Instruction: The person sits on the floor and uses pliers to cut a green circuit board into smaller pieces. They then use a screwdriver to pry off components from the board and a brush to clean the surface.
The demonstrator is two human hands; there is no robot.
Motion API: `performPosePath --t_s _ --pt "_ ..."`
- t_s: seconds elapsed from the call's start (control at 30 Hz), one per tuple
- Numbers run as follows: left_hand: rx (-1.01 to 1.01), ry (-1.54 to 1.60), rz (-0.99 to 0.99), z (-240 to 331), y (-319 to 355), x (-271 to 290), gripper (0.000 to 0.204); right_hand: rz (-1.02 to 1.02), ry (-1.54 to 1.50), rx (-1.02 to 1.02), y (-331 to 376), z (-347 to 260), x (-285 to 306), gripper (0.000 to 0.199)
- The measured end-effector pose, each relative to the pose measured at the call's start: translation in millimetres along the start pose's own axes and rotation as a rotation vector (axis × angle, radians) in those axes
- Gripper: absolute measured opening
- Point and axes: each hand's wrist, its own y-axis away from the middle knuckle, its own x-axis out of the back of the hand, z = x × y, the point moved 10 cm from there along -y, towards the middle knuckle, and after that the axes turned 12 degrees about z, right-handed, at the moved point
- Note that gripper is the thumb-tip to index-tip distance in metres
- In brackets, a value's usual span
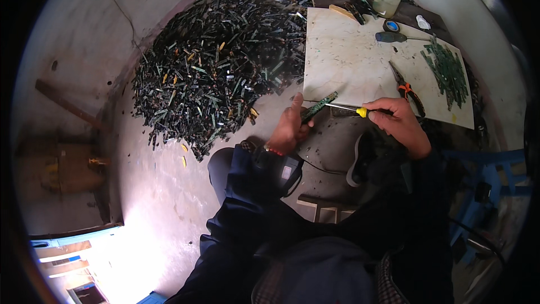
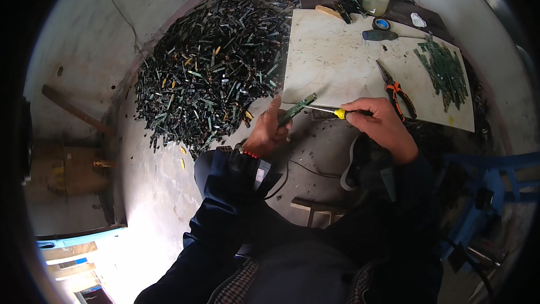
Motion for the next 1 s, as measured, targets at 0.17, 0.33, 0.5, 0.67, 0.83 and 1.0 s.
performPosePath --t_s 0.17,0.33,0.5,0.67,0.83,1.0 --pt "0.009 -0.042 0.11 7.3 9.7 7.2 0.074 0.009 -0.08 -0.215 2.5 17.6 -4.9 0.024" --pt "-0.126 -0.074 0.153 18.9 12.3 20.2 0.076 0.024 -0.181 -0.331 4.4 26.1 -12.3 0.024" --pt "-0.355 -0.003 0.32 42.6 26.1 35.5 0.068 0.083 -0.313 -0.466 9.9 31.9 -17.9 0.023" --pt "-0.425 0.056 0.322 49.5 24.9 41.6 0.057 0.101 -0.307 -0.423 8.6 27.5 -22.4 0.022" --pt "-0.406 0.059 0.336 47.3 21.0 40.4 0.055 0.053 -0.197 -0.282 4.8 20.5 -23.4 0.022" --pt "-0.434 0.062 0.334 49.4 19.6 36.6 0.052 0.01 -0.138 -0.211 6.7 11.8 -23.0 0.024"
